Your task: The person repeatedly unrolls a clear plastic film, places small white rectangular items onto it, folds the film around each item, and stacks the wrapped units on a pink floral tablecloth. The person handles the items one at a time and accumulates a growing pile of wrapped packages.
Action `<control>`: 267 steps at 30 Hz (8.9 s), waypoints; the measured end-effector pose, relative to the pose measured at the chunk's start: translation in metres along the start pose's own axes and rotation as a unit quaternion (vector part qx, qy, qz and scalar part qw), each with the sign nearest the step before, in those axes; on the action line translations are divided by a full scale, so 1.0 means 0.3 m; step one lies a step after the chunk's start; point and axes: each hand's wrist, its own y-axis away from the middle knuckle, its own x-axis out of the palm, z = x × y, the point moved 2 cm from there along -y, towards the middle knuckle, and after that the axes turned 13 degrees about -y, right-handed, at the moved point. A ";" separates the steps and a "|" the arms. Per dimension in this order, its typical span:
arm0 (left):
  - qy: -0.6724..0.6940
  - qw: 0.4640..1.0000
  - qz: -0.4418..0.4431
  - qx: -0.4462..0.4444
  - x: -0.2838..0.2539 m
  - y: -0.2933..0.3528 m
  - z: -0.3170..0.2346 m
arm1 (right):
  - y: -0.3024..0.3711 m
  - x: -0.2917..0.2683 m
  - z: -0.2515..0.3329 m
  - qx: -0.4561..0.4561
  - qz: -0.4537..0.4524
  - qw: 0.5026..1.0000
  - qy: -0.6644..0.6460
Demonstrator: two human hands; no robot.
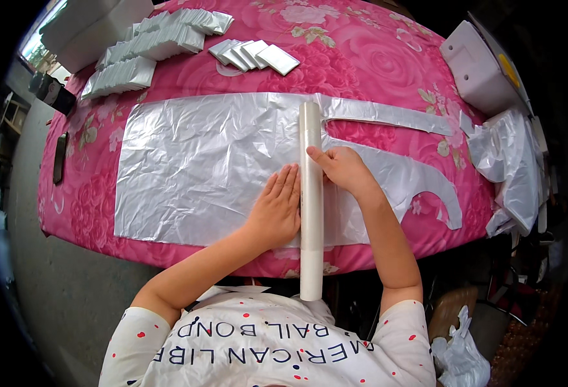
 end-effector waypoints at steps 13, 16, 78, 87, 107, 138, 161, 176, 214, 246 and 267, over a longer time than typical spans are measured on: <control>0.015 1.000 0.007 0.000 -0.015 0.008 0.002 | -0.352 -0.456 -0.204 -0.185 0.000 0.540 -0.821; 0.022 1.000 -0.010 0.004 -0.010 0.007 -0.005 | -0.274 -0.697 -0.218 -0.299 0.051 0.558 -0.772; 0.517 0.744 -0.057 -0.419 -0.347 0.662 0.740 | 0.147 0.594 0.340 -0.569 0.260 0.779 0.038; 0.431 0.776 -0.097 -0.450 -0.352 0.968 0.569 | -0.088 0.885 0.428 -0.636 0.196 0.714 0.220; 0.691 0.592 -0.075 -0.408 -0.323 0.813 0.388 | 0.037 1.014 0.506 -0.216 0.167 0.811 -0.517; 0.776 0.467 0.261 -0.336 -0.209 0.828 0.288 | -0.205 0.302 0.179 -0.077 0.108 0.940 -0.315; 0.753 0.445 0.369 -0.314 -0.168 1.049 0.322 | -0.392 -0.126 0.043 -0.103 -0.022 0.986 -0.128; 0.206 0.920 0.326 -0.068 -0.424 0.373 0.500 | -0.392 0.075 0.189 -0.149 0.101 0.980 -0.088; 0.085 0.980 0.092 0.156 -0.182 0.425 0.248 | -0.001 0.015 0.037 -0.314 -0.113 0.922 0.195; 0.202 0.955 -0.062 0.209 -0.193 0.501 0.297 | 0.171 0.458 0.114 -0.490 0.254 0.822 0.142; 0.378 0.908 0.102 -0.149 -0.201 0.326 0.435 | -0.001 0.412 0.122 -0.199 0.154 0.965 -0.070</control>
